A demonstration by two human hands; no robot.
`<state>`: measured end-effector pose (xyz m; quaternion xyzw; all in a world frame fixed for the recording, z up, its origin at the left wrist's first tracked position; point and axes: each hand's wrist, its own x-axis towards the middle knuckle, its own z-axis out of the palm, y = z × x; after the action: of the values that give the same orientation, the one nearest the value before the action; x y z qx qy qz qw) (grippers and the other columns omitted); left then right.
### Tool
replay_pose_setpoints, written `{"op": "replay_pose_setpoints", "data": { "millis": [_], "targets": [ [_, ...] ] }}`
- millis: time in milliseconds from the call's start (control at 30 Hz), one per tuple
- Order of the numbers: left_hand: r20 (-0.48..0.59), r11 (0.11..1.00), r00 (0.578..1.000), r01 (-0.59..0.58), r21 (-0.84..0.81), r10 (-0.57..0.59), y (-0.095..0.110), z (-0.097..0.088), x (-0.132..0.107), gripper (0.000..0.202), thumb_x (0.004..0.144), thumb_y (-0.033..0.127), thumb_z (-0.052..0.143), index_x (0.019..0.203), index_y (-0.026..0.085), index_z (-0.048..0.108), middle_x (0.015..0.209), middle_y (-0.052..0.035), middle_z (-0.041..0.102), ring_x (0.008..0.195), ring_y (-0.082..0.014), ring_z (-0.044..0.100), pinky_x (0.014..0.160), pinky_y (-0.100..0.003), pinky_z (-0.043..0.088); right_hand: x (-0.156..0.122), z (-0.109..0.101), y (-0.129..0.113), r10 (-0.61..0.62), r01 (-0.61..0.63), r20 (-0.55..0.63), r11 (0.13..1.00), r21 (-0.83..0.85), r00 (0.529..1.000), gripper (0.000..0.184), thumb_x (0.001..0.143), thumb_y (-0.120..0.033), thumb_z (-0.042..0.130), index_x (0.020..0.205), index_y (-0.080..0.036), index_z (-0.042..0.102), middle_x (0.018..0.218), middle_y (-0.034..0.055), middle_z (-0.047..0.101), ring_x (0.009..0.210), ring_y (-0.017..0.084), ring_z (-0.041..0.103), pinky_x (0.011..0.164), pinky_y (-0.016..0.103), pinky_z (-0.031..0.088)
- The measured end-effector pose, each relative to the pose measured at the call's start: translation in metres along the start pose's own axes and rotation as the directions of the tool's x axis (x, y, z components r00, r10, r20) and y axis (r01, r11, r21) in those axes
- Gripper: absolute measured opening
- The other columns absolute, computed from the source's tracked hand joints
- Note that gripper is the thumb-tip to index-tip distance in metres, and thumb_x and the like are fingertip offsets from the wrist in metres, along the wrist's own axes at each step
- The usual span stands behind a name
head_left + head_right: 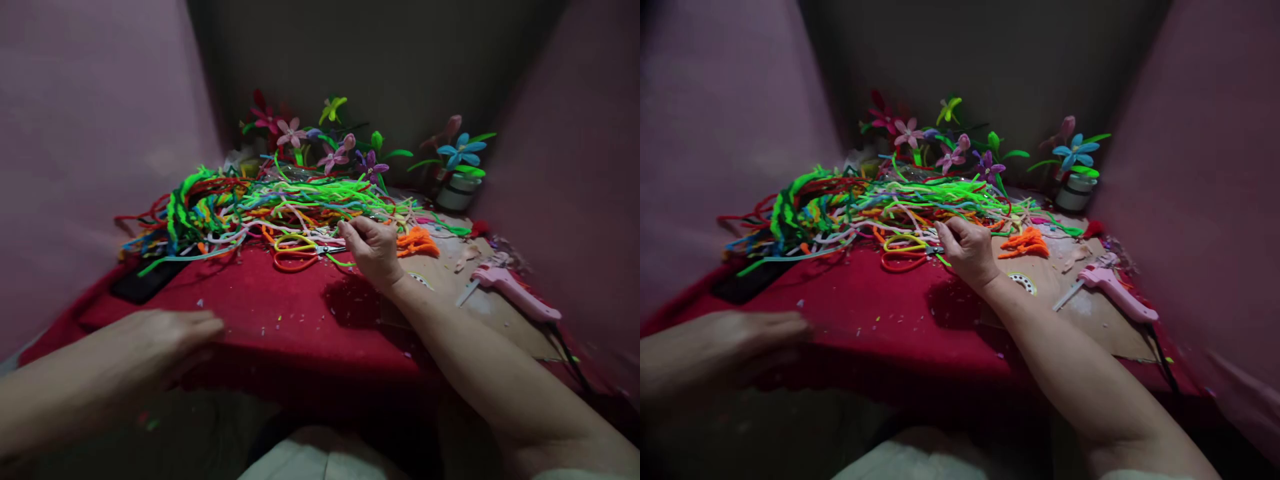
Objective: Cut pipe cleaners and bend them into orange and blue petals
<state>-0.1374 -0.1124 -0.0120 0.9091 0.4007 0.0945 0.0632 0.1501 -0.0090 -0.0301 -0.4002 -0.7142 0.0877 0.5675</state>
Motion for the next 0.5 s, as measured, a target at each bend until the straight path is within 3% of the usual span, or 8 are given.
{"op": "replay_pose_setpoints", "data": {
  "millis": [33,133,300,400,500],
  "targets": [
    [0.101,1.000,0.995,0.005,0.030,-0.008,0.006,-0.007,0.011,0.026,0.086,0.009,0.038,0.071,0.018,0.057,0.066,0.0055,0.060,0.055,-0.0051,0.049,0.055,-0.017,0.034,-0.001,0.000,0.000,0.005,-0.005,-0.001,1.000,-0.001,1.000,0.029,0.083,-0.029,0.051,0.057,-0.017,0.051,0.048,-0.0045,0.041,0.046,0.008,0.035,0.050,0.023,0.030],
    [0.099,0.989,0.995,-0.039,0.144,0.025,0.032,-0.017,0.047,0.018,0.088,0.013,0.041,0.073,0.016,0.052,0.072,0.0012,0.058,0.059,-0.0084,0.050,0.055,-0.020,0.034,-0.004,0.000,0.000,0.018,-0.017,0.020,0.999,-0.049,1.000,0.031,0.082,-0.030,0.053,0.055,-0.017,0.051,0.046,-0.0053,0.035,0.044,0.008,0.032,0.049,0.024,0.028],
    [0.158,0.936,0.946,-0.308,0.169,0.283,0.062,-0.006,0.080,0.009,0.084,0.011,0.048,0.079,0.017,0.053,0.072,-0.0001,0.059,0.063,-0.0126,0.053,0.053,-0.026,0.036,-0.007,0.001,0.002,0.019,-0.017,0.034,0.998,-0.066,0.999,0.028,0.081,-0.031,0.055,0.057,-0.017,0.056,0.046,-0.0035,0.042,0.044,0.008,0.035,0.048,0.024,0.030],
    [0.112,0.911,0.932,-0.361,0.199,0.344,0.068,-0.006,0.092,0.011,0.082,0.008,0.048,0.081,0.017,0.054,0.075,-0.0003,0.059,0.060,-0.0126,0.051,0.048,-0.028,0.034,-0.007,0.001,0.001,0.028,-0.026,0.037,0.999,-0.047,0.999,0.027,0.082,-0.032,0.054,0.059,-0.017,0.057,0.047,-0.0028,0.046,0.044,0.009,0.038,0.048,0.023,0.032],
    [0.044,0.903,0.926,-0.375,0.207,0.375,0.062,-0.004,0.116,0.012,0.081,0.010,0.048,0.086,0.018,0.056,0.086,-0.0015,0.060,0.056,-0.0113,0.050,0.044,-0.027,0.032,-0.006,0.002,0.000,0.069,-0.068,0.036,0.997,-0.030,0.997,0.027,0.081,-0.032,0.054,0.060,-0.017,0.057,0.049,-0.0023,0.048,0.046,0.009,0.040,0.047,0.023,0.033]
  ]
}}
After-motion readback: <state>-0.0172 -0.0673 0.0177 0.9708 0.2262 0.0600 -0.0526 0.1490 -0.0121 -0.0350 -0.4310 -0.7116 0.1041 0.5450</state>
